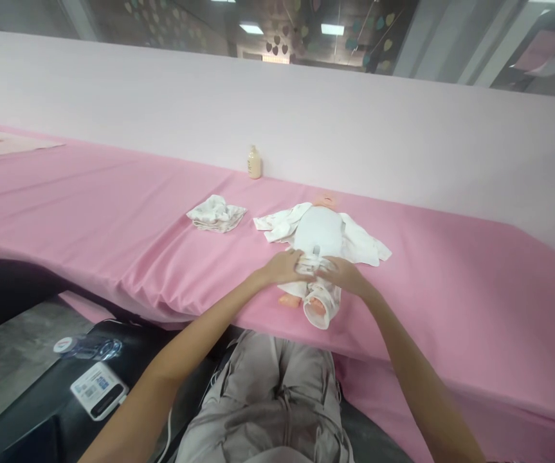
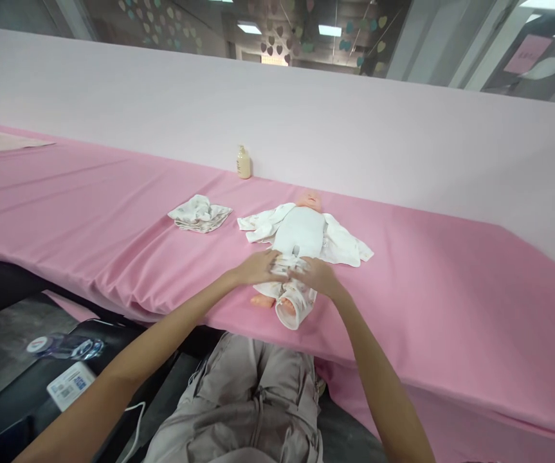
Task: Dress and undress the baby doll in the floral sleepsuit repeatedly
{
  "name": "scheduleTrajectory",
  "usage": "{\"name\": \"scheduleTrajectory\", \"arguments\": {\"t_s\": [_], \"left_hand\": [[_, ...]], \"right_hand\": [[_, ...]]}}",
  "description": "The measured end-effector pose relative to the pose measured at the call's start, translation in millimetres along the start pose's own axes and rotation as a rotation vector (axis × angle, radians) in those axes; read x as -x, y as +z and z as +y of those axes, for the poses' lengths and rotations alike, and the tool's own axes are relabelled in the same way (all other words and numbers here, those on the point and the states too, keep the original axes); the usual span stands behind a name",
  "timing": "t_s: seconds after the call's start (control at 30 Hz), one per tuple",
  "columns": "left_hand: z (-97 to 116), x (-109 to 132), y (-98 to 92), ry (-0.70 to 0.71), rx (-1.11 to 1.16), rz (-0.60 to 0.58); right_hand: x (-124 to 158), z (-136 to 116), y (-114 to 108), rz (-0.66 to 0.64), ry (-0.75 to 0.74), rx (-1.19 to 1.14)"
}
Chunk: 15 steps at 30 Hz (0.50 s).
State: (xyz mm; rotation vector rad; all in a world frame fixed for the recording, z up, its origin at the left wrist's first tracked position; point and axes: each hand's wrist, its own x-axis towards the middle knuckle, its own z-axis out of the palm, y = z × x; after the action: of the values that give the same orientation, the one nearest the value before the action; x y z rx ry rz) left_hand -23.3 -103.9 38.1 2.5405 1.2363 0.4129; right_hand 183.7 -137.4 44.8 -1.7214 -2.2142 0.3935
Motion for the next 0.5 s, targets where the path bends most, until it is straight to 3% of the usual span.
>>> {"name": "scheduleTrajectory", "arguments": {"t_s": [0.1,0.23,0.37,0.5], "left_hand": [[1,20,1.0,0.071,0.052,0.001],[13,20,9.3,0.001,-0.102,0.113],[29,19,12.8,-0.032,-0.237,0.071],[36,46,5.2,-0.015,-0.163,0.085]], "right_hand": [[18,-1,0,-0.044,-0.002,-0.043],[31,-10,14,0.113,0.059,0.055],[40,-23,28,0.263,0.042,0.154],[61,-28,36,0.348,0.005,0.085]]}}
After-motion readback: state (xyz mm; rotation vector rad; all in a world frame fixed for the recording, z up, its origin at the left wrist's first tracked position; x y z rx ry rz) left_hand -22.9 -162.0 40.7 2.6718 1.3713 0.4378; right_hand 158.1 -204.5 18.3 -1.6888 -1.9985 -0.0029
